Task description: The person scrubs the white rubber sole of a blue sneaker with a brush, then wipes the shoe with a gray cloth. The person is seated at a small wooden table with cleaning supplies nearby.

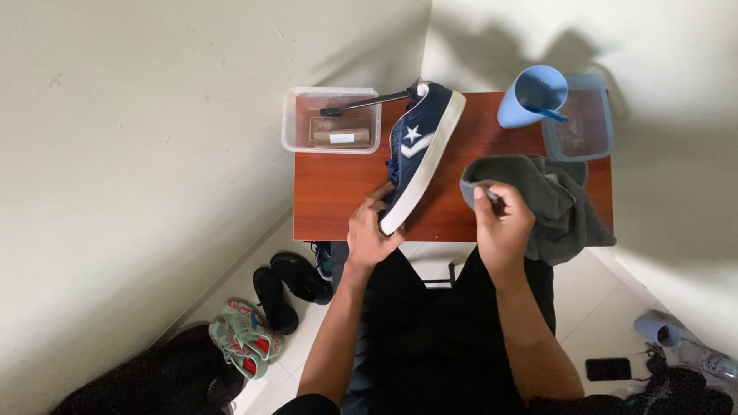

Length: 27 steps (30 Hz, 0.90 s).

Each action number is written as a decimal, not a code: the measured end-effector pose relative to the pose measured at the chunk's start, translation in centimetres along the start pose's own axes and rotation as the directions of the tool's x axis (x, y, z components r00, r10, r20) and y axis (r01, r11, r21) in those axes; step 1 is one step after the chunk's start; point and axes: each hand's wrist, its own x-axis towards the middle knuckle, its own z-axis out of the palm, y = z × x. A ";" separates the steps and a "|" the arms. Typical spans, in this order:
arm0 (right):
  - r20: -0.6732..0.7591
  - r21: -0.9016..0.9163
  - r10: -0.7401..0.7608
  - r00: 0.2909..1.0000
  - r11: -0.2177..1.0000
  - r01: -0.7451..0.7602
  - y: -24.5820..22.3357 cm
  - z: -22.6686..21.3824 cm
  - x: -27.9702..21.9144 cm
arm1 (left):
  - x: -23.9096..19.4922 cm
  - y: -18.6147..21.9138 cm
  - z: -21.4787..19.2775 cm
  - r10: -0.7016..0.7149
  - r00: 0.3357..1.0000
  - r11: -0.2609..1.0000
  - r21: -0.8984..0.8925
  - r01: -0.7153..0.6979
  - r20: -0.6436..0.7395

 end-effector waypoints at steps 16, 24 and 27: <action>0.013 0.379 -0.300 0.954 0.884 0.273 -3.7 8.0 -3.3 | 0.4 0.8 -0.7 0.015 1.000 1.000 -0.005 -0.015 0.018; 0.297 -0.020 -0.758 0.581 0.603 0.798 0.7 9.8 -5.7 | 2.0 4.4 -1.7 0.019 0.995 0.947 0.318 -0.048 0.094; 0.335 -0.128 -0.753 0.566 0.558 0.820 -0.2 9.2 -4.9 | -0.4 -1.3 0.3 0.146 0.989 0.981 0.127 -0.145 0.005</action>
